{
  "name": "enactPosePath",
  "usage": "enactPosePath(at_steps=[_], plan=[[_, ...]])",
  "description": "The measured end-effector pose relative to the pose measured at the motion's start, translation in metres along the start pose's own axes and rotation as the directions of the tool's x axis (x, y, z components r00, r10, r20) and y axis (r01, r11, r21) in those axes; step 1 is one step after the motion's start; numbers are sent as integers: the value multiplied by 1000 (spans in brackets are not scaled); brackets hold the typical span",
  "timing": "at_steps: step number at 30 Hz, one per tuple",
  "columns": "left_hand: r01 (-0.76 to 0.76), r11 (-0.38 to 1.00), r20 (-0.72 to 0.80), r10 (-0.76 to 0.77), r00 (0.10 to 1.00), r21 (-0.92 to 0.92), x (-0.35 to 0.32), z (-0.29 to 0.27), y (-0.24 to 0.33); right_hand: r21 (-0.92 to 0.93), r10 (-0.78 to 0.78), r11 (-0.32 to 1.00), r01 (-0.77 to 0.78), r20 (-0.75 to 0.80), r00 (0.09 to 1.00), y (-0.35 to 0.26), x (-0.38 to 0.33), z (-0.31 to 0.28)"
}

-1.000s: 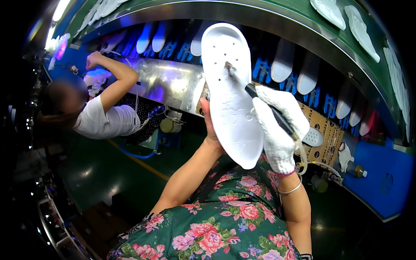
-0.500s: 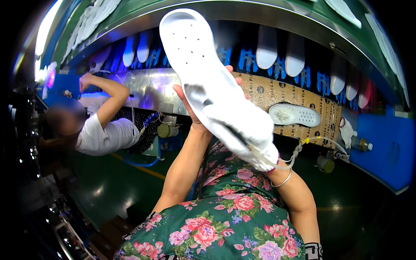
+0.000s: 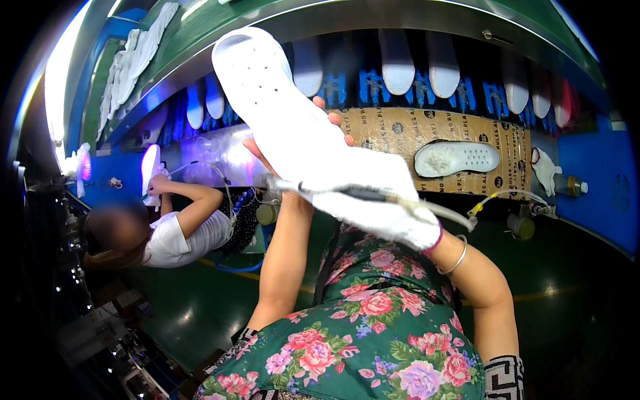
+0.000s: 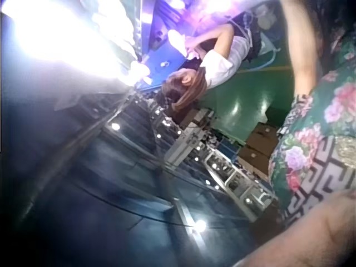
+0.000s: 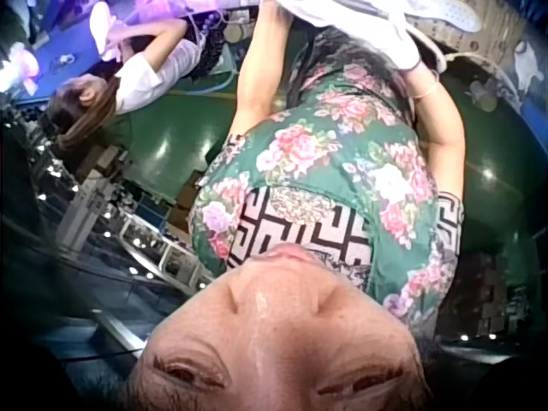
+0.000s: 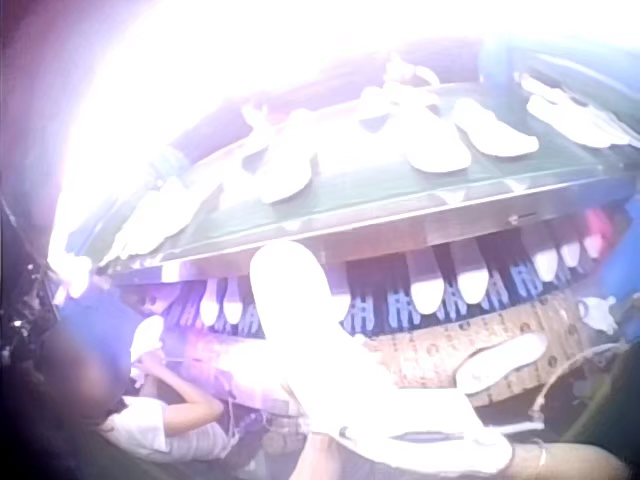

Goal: The person applies glue to white shoe soles using a brush, places the soles onto a moving conveyor belt, and picks up assembled shoes from a lower rack to move them.

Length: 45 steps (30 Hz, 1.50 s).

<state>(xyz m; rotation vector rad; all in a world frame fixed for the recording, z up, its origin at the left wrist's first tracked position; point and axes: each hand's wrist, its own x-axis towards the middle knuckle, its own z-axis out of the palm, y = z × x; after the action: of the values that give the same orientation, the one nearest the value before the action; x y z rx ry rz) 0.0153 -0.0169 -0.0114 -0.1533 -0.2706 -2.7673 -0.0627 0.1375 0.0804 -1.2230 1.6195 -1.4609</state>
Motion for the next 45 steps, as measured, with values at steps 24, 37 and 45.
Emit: enactPosePath(at_steps=[24,37,45], plan=[[317,918,117,-351,929,236,29,22,62,-220,-327,919,327,37,944,-4,10,13],[392,897,171,-427,888,202,38,44,53,-329,-441,829,453,115,890,6,1,10],[455,865,198,-493,847,210,43,38,60,-3,-271,961,276,179,946,0,-2,9]])
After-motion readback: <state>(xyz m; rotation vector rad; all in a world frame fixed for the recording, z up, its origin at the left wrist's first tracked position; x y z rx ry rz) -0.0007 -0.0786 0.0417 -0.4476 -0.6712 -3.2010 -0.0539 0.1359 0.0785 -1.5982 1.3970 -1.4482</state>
